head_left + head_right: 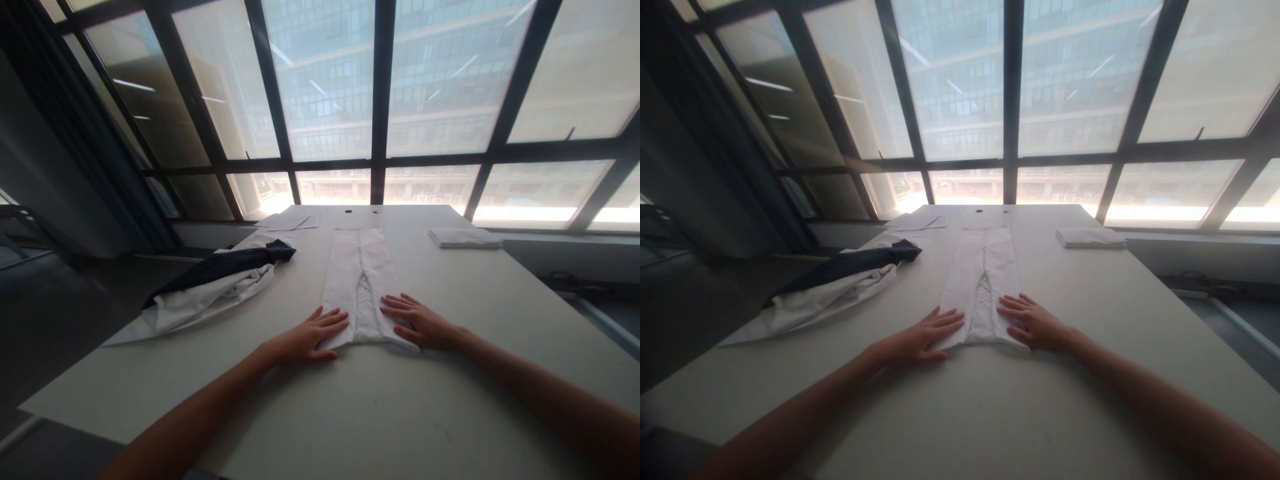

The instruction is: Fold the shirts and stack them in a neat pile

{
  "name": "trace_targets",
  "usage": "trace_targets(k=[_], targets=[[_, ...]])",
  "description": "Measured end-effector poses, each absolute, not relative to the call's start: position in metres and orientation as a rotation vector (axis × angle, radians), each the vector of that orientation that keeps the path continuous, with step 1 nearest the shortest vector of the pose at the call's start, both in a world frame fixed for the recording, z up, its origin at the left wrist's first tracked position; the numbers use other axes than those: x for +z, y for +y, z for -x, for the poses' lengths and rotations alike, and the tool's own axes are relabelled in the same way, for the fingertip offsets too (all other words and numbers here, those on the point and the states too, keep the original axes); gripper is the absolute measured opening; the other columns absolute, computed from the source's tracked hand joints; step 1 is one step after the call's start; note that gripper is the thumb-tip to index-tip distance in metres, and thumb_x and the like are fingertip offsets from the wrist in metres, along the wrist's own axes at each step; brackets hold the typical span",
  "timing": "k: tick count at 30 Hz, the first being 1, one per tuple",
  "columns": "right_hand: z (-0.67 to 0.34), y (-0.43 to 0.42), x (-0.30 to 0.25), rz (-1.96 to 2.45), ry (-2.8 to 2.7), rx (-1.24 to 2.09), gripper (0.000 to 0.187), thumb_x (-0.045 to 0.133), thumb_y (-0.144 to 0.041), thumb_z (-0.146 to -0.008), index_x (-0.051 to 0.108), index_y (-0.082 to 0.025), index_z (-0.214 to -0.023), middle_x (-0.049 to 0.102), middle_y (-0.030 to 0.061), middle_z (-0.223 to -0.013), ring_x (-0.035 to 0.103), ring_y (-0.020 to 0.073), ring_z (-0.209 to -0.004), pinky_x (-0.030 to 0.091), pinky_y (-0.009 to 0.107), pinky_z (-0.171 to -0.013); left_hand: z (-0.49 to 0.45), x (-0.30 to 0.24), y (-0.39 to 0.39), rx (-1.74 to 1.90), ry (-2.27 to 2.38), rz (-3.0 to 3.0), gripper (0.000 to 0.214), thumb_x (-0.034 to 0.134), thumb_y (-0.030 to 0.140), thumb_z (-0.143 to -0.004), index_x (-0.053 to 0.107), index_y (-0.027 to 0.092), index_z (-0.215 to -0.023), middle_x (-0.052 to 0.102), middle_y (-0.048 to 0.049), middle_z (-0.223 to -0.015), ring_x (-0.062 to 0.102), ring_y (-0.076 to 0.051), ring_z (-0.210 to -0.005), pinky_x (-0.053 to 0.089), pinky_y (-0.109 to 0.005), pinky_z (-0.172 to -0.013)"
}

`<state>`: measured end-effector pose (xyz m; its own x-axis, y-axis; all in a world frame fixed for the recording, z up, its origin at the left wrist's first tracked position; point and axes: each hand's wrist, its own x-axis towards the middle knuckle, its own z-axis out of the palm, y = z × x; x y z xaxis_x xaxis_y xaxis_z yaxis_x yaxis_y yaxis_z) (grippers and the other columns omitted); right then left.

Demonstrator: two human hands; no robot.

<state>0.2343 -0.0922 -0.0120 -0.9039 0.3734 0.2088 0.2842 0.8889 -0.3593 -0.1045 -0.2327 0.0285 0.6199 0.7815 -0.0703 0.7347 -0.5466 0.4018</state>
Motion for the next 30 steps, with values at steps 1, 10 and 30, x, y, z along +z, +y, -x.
trace_targets(k=[1,10,30], targets=[[-0.236,-0.099,-0.011,0.47,-2.803,0.479,0.058,0.051,-0.046,-0.1,0.038,-0.032,-0.155,0.031,0.0043,-0.163,0.025,0.0244,-0.151,0.013,0.051,-0.125,0.103,0.026,-0.232,0.162,1.206,-2.48,0.072,0.055,0.049,-0.099,0.023,0.029,-0.161,0.019,-0.0081,-0.166,0.011,-0.031,-0.154,0.004,-0.056,-0.123],[-0.237,-0.127,-0.015,0.406,-2.855,0.471,0.067,0.049,-0.031,-0.101,0.019,-0.034,-0.16,0.019,0.0046,-0.166,0.014,0.0245,-0.153,0.007,0.055,-0.124,0.095,0.004,-0.227,0.181,1.31,-2.576,0.058,0.035,0.027,-0.105,0.02,0.027,-0.161,0.022,-0.005,-0.166,0.019,-0.023,-0.153,0.011,-0.051,-0.125],[-0.234,-0.141,-0.022,0.394,-2.747,0.278,0.06,0.039,-0.015,-0.098,0.034,-0.022,-0.158,0.039,0.009,-0.159,0.03,0.0212,-0.149,0.021,0.051,-0.125,0.091,-0.009,-0.229,0.137,1.323,-2.616,0.054,0.023,0.035,-0.109,0.021,0.024,-0.161,0.021,-0.0052,-0.167,0.011,-0.023,-0.155,0.005,-0.047,-0.125]])
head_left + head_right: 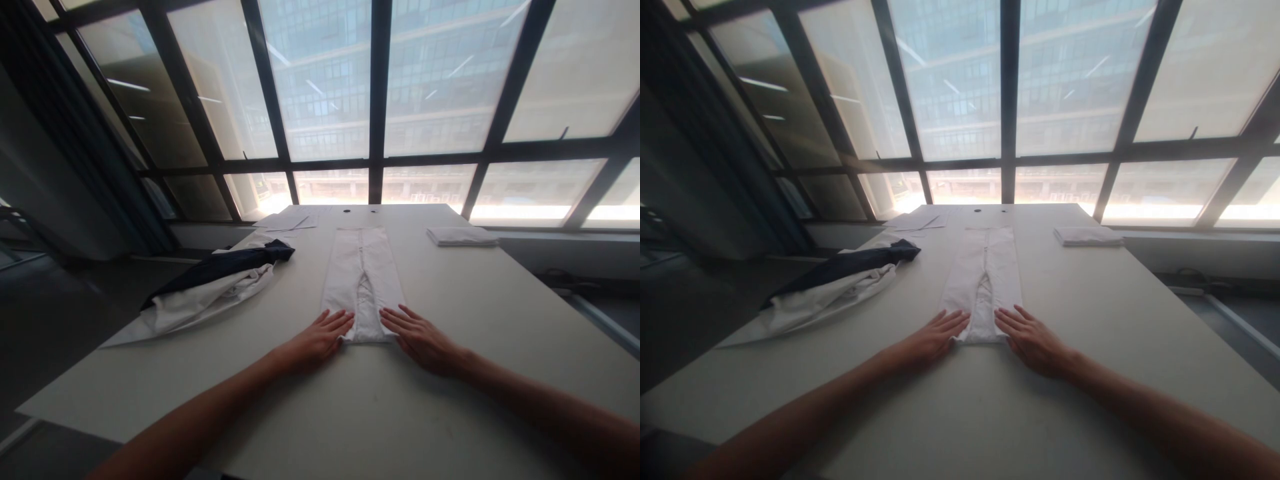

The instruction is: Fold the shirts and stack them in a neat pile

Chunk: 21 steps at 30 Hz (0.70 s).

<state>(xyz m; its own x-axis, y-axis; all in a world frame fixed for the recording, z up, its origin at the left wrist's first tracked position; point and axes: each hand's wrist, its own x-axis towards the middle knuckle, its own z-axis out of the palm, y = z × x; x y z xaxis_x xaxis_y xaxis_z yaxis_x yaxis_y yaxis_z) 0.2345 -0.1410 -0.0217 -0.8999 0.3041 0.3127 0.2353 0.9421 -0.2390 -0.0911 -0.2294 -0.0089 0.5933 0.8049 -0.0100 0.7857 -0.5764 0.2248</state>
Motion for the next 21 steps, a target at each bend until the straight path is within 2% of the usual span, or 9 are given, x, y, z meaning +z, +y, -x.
trace_targets(k=[5,9,14,18,21], targets=[[-0.237,-0.14,-0.03,0.356,-2.696,0.341,0.061,0.039,-0.015,-0.098,0.032,-0.021,-0.158,0.039,0.009,-0.159,0.032,0.0211,-0.148,0.027,0.049,-0.124,0.092,-0.013,-0.228,0.157,1.317,-2.622,0.054,0.026,0.033,-0.108,0.02,0.026,-0.162,0.021,-0.0051,-0.166,0.013,-0.025,-0.155,0.007,-0.049,-0.125],[-0.238,-0.145,-0.025,0.368,-2.8,0.364,0.064,0.042,-0.015,-0.097,0.03,-0.024,-0.159,0.035,0.0071,-0.161,0.028,0.022,-0.15,0.023,0.05,-0.125,0.094,-0.014,-0.227,0.173,1.303,-2.624,0.054,0.027,0.034,-0.109,0.02,0.026,-0.162,0.021,-0.0054,-0.166,0.014,-0.025,-0.154,0.008,-0.048,-0.125],[-0.24,-0.156,-0.013,0.404,-2.863,0.407,0.069,0.05,-0.035,-0.101,0.018,-0.027,-0.162,0.022,0.0067,-0.166,0.018,0.0257,-0.153,0.015,0.052,-0.126,0.093,-0.002,-0.232,0.117,1.279,-2.623,0.056,0.029,0.031,-0.108,0.017,0.026,-0.162,0.018,-0.0051,-0.167,0.011,-0.025,-0.155,0.008,-0.049,-0.125],[-0.241,-0.158,-0.008,0.35,-2.864,0.5,0.067,0.051,-0.044,-0.101,0.023,-0.031,-0.16,0.022,0.0054,-0.166,0.016,0.0272,-0.153,0.012,0.054,-0.125,0.091,0.019,-0.24,0.083,1.161,-2.61,0.057,0.032,0.037,-0.108,0.015,0.027,-0.162,0.017,-0.0049,-0.167,0.011,-0.026,-0.154,0.007,-0.05,-0.125],[-0.242,-0.151,-0.009,0.314,-2.822,0.627,0.054,0.044,-0.041,-0.104,0.034,-0.032,-0.157,0.033,0.0035,-0.162,0.024,0.0258,-0.151,0.015,0.054,-0.125,0.094,0.033,-0.242,0.133,1.058,-2.56,0.057,0.031,0.046,-0.108,0.02,0.028,-0.161,0.026,-0.0049,-0.165,0.022,-0.024,-0.153,0.011,-0.047,-0.125]])
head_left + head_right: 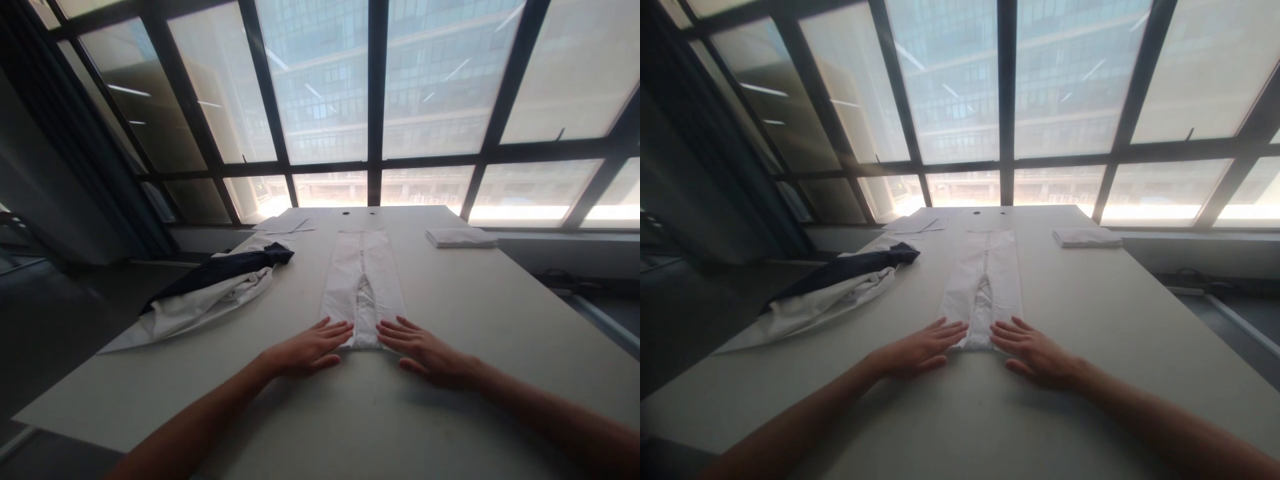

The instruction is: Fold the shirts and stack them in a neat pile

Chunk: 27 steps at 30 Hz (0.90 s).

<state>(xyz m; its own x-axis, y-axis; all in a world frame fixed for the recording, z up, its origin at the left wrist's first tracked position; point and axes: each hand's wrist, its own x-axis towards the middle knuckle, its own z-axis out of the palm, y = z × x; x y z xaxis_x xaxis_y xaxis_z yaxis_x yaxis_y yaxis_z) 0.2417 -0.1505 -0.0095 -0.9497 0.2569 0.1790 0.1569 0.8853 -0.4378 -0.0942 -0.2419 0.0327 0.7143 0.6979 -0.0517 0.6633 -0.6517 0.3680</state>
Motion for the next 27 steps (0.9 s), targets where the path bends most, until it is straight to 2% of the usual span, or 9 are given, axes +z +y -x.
trace_targets(k=[3,5,7,10,13,15,18,21,27], targets=[[-0.244,-0.137,-0.013,0.376,-2.634,0.718,0.043,0.036,-0.035,-0.107,0.05,-0.033,-0.148,0.052,0.0031,-0.15,0.041,0.0238,-0.144,0.026,0.052,-0.123,0.102,0.036,-0.235,0.26,1.14,-2.499,0.053,0.024,0.046,-0.109,0.031,0.028,-0.159,0.037,-0.004,-0.16,0.031,-0.023,-0.149,0.018,-0.043,-0.125],[-0.246,-0.129,-0.014,0.434,-2.543,0.696,0.043,0.041,-0.035,-0.106,0.053,-0.031,-0.146,0.056,0.0052,-0.147,0.045,0.0251,-0.142,0.031,0.052,-0.121,0.106,0.031,-0.229,0.285,1.233,-2.481,0.054,0.025,0.048,-0.109,0.032,0.028,-0.158,0.034,-0.0043,-0.162,0.028,-0.025,-0.151,0.018,-0.044,-0.124],[-0.25,-0.123,-0.014,0.453,-2.57,0.668,0.044,0.047,-0.037,-0.103,0.052,-0.031,-0.147,0.051,0.0059,-0.151,0.04,0.0269,-0.144,0.029,0.053,-0.121,0.109,0.023,-0.224,0.224,1.256,-2.499,0.056,0.029,0.051,-0.107,0.029,0.03,-0.159,0.026,-0.004,-0.164,0.021,-0.028,-0.153,0.014,-0.048,-0.124],[-0.254,-0.123,-0.009,0.437,-2.698,0.679,0.044,0.048,-0.038,-0.103,0.051,-0.036,-0.147,0.045,0.0022,-0.155,0.031,0.0266,-0.149,0.019,0.056,-0.123,0.11,0.016,-0.223,0.133,1.211,-2.552,0.057,0.034,0.054,-0.106,0.027,0.035,-0.159,0.02,-0.0029,-0.166,0.015,-0.031,-0.154,0.009,-0.054,-0.124],[-0.253,-0.126,-0.005,0.418,-2.741,0.694,0.041,0.045,-0.039,-0.104,0.054,-0.038,-0.144,0.049,0.0011,-0.153,0.032,0.0255,-0.148,0.013,0.059,-0.123,0.109,0.018,-0.226,0.128,1.157,-2.574,0.055,0.034,0.053,-0.106,0.028,0.036,-0.158,0.022,-0.0027,-0.166,0.016,-0.029,-0.154,0.008,-0.052,-0.124],[-0.251,-0.127,-0.004,0.424,-2.725,0.701,0.039,0.045,-0.04,-0.104,0.056,-0.038,-0.142,0.053,0.002,-0.149,0.036,0.0252,-0.146,0.015,0.059,-0.122,0.11,0.025,-0.226,0.12,1.129,-2.561,0.053,0.031,0.051,-0.108,0.029,0.036,-0.158,0.028,-0.0017,-0.164,0.021,-0.025,-0.153,0.009,-0.05,-0.124],[-0.247,-0.126,-0.006,0.44,-2.691,0.7,0.039,0.045,-0.042,-0.104,0.058,-0.036,-0.141,0.058,0.003,-0.144,0.041,0.0244,-0.143,0.021,0.056,-0.122,0.112,0.035,-0.213,0.178,1.201,-2.549,0.053,0.027,0.048,-0.109,0.03,0.031,-0.159,0.031,-0.0023,-0.163,0.024,-0.022,-0.152,0.013,-0.045,-0.125],[-0.245,-0.125,-0.008,0.437,-2.676,0.664,0.039,0.046,-0.041,-0.104,0.059,-0.036,-0.14,0.059,0.0035,-0.143,0.044,0.0237,-0.142,0.023,0.055,-0.121,0.107,0.036,-0.18,0.255,1.331,-2.563,0.058,0.026,0.048,-0.108,0.027,0.022,-0.16,0.025,-0.007,-0.165,0.02,-0.023,-0.153,0.015,-0.042,-0.125],[-0.245,-0.126,-0.011,0.41,-2.681,0.602,0.038,0.047,-0.039,-0.103,0.06,-0.035,-0.139,0.057,0.0037,-0.146,0.042,0.0235,-0.143,0.025,0.053,-0.121,0.076,0.007,-0.092,0.052,1.471,-2.589,0.064,0.024,0.049,-0.108,0.018,0.013,-0.161,0.013,-0.0149,-0.167,0.009,-0.028,-0.155,0.013,-0.053,-0.123]])
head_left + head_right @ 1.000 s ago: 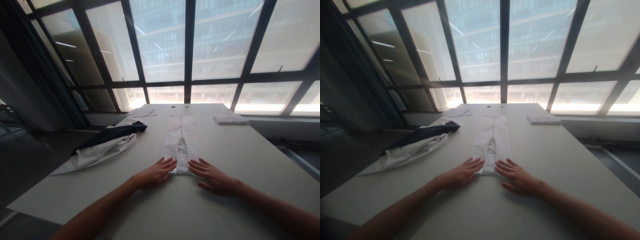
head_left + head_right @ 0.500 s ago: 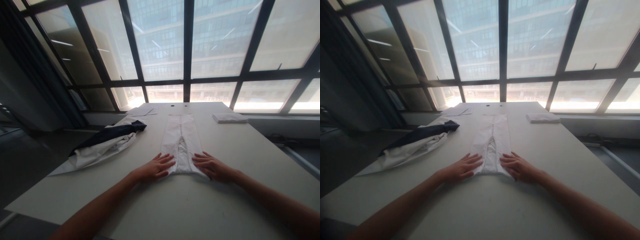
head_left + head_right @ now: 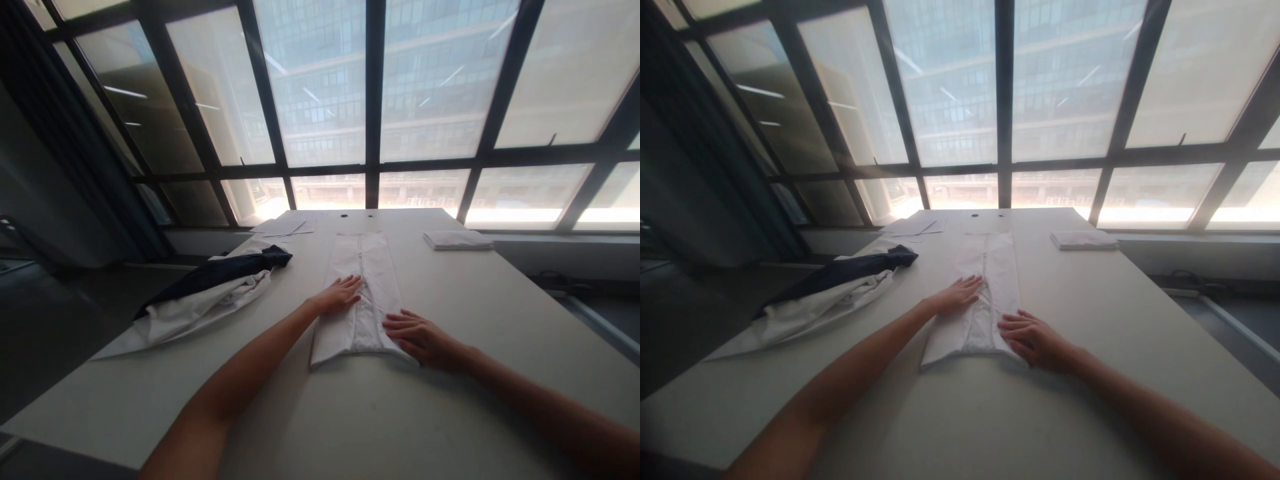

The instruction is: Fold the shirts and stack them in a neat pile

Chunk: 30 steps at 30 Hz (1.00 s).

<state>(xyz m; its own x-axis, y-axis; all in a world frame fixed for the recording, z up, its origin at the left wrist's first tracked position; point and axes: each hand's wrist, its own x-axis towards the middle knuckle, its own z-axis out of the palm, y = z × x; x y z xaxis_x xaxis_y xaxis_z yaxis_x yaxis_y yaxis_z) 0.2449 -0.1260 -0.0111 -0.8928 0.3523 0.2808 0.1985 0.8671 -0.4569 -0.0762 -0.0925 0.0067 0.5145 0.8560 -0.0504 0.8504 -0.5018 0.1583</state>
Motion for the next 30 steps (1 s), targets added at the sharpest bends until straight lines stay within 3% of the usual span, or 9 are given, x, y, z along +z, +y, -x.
trace_targets(k=[5,10,13,16,21,26,30], targets=[[-0.246,-0.126,-0.014,0.376,-2.662,0.601,0.04,0.05,-0.037,-0.102,0.059,-0.033,-0.141,0.057,0.0059,-0.145,0.041,0.0245,-0.143,0.024,0.054,-0.121,0.062,-0.011,-0.067,0.108,1.61,-2.595,0.063,0.018,0.049,-0.108,0.017,0.014,-0.161,0.017,-0.0156,-0.166,0.011,-0.026,-0.155,0.012,-0.054,-0.122],[-0.249,-0.128,-0.009,0.351,-2.728,0.615,0.048,0.056,-0.04,-0.099,0.051,-0.035,-0.147,0.048,0.005,-0.154,0.034,0.0261,-0.147,0.021,0.056,-0.122,0.068,-0.012,-0.101,0.232,1.532,-2.577,0.066,0.019,0.051,-0.108,0.019,0.011,-0.16,0.021,-0.0181,-0.165,0.014,-0.026,-0.154,0.013,-0.052,-0.123],[-0.252,-0.127,-0.005,0.289,-2.744,0.662,0.046,0.052,-0.037,-0.101,0.051,-0.036,-0.147,0.046,0.0028,-0.155,0.033,0.0252,-0.148,0.019,0.055,-0.123,0.078,-0.01,-0.139,0.231,1.424,-2.603,0.067,0.025,0.053,-0.107,0.018,0.014,-0.161,0.017,-0.0162,-0.166,0.013,-0.026,-0.155,0.011,-0.049,-0.124],[-0.256,-0.121,-0.005,0.277,-2.722,0.673,0.046,0.048,-0.028,-0.102,0.05,-0.036,-0.148,0.052,0.0023,-0.15,0.04,0.0237,-0.144,0.024,0.053,-0.122,0.096,-0.007,-0.176,0.208,1.281,-2.634,0.064,0.032,0.05,-0.107,0.017,0.021,-0.162,0.017,-0.0112,-0.167,0.015,-0.025,-0.154,0.01,-0.046,-0.125],[-0.266,-0.111,-0.009,0.364,-2.745,0.485,0.054,0.049,-0.015,-0.098,0.051,-0.038,-0.147,0.05,0.0001,-0.152,0.043,0.0247,-0.143,0.031,0.053,-0.12,0.137,0.016,-0.215,0.148,1.117,-2.582,0.053,0.04,0.037,-0.106,0.031,0.033,-0.158,0.03,-0.0026,-0.164,0.022,-0.025,-0.153,0.015,-0.048,-0.125],[-0.272,-0.115,0.0,0.368,-2.835,0.362,0.064,0.054,-0.012,-0.092,0.046,-0.038,-0.15,0.043,-0.0006,-0.156,0.036,0.0265,-0.147,0.029,0.056,-0.121,0.152,0.041,-0.228,0.076,1.111,-2.507,0.071,0.062,0.029,-0.095,0.031,0.035,-0.158,0.029,-0.003,-0.164,0.022,-0.031,-0.152,0.02,-0.053,-0.123],[-0.27,-0.125,0.006,0.309,-2.81,0.447,0.074,0.061,-0.012,-0.084,0.045,-0.037,-0.151,0.041,0.0009,-0.158,0.033,0.0284,-0.148,0.028,0.055,-0.121,0.14,0.048,-0.231,0.083,1.103,-2.549,0.077,0.065,0.018,-0.09,0.032,0.036,-0.157,0.028,-0.0015,-0.164,0.022,-0.032,-0.152,0.022,-0.054,-0.122]])
